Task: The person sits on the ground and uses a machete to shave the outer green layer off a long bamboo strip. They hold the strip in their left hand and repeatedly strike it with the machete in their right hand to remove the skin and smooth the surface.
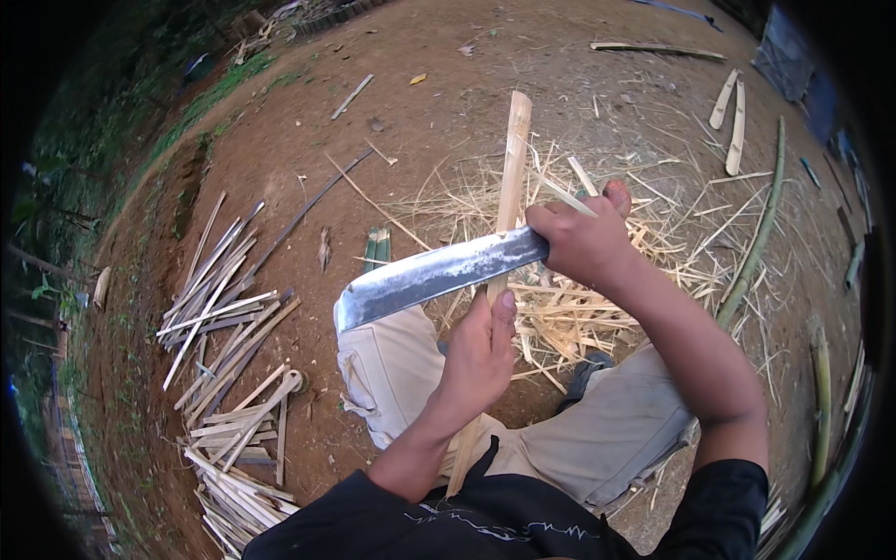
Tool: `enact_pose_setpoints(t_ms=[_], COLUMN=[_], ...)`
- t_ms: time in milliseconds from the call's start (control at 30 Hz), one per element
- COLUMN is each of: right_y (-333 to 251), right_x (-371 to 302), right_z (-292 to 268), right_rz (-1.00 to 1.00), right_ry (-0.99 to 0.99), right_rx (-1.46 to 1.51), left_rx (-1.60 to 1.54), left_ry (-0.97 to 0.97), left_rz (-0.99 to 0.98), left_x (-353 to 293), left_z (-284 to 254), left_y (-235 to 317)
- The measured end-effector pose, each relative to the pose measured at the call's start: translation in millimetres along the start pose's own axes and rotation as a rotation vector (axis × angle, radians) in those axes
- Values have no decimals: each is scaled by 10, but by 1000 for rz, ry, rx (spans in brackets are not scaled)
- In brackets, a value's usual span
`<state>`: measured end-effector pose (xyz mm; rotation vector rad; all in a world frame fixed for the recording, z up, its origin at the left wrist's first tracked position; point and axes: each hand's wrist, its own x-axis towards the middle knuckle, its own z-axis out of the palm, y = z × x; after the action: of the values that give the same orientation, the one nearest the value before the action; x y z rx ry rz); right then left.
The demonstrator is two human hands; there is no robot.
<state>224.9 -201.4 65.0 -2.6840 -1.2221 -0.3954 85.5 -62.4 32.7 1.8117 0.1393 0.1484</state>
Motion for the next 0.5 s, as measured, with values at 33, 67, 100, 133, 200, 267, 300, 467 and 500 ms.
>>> enact_pose_setpoints(t_ms=[33,67,100,133,200,267,300,467,500], right_y=[50,115,211,342,662,433,446,8,41], right_x=[47,69,115,177,248,227,206,101,125], right_z=[-27,-64,-137,-222,-373,-275,-191,-240,-187], right_rz=[13,33,196,359,430,589,470,254,199], right_ry=[-1,-7,-48,-89,-202,-312,-212,-255,-218], right_rx=[-22,-49,-94,-139,-124,7,-44,-24,-41], left_rx=[19,33,-17,-66,-120,-136,-193,-307,-284], left_ry=[14,20,-27,-74,-125,-136,-142,-86,-88], left_rz=[31,62,-7,-76,-152,-173,-194,-231,-211], left_x=[25,24,6,-29,-52,-13,3,43,-2], left_z=[-24,-31,-43,-58,-58,-45,-42,-83,-102], left_y=[15,19,22,22,-10,-127,-125,-100,-100])
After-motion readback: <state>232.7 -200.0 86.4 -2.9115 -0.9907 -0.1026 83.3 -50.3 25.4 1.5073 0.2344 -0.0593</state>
